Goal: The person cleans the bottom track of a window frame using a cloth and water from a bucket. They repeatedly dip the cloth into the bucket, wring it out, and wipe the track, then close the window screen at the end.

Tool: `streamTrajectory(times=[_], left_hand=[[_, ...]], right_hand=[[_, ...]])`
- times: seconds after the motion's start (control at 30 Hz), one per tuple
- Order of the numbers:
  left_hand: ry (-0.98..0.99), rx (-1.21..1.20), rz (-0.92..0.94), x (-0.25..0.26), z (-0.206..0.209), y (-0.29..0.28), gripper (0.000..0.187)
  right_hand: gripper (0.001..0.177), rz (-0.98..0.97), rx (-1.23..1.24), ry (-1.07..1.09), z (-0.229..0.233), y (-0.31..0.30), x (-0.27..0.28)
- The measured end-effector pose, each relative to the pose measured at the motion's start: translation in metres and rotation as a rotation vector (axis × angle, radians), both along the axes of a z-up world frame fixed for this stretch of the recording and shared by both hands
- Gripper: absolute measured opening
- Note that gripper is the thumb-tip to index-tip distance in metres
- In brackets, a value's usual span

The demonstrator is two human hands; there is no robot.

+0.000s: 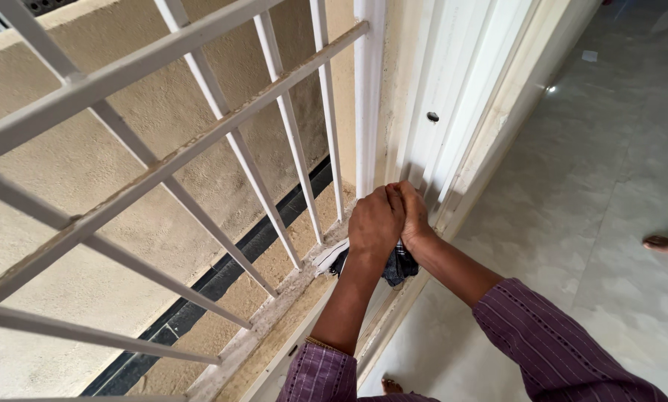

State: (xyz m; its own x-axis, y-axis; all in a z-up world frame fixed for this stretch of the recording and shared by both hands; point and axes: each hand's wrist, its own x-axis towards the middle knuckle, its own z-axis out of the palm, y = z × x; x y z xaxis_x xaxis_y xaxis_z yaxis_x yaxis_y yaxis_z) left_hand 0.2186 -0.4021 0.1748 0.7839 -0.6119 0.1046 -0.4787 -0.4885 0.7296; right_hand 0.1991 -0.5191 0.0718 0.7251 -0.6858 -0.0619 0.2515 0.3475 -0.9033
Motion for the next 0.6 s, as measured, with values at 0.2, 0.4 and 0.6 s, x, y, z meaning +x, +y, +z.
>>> streamTrajectory(times=[0.2,0.4,0.6], left_hand=[[0.002,-0.001,0.017,-0.004,0.007,0.006,0.050],[-0.028,-0.007,0.012,-0.012,0.016,0.015,0.049],[0.009,0.077,-0.010,-0.013,0.035,0.027,0.052]], right_hand=[[0.029,-0.009,0.010,-0.046,0.004,0.003,0.003],[0.028,-0.005,0.001,-0.050,0.016,0.010,-0.002],[0.032,0.110,0.029,-0.035,0.064,0.027,-0.016]])
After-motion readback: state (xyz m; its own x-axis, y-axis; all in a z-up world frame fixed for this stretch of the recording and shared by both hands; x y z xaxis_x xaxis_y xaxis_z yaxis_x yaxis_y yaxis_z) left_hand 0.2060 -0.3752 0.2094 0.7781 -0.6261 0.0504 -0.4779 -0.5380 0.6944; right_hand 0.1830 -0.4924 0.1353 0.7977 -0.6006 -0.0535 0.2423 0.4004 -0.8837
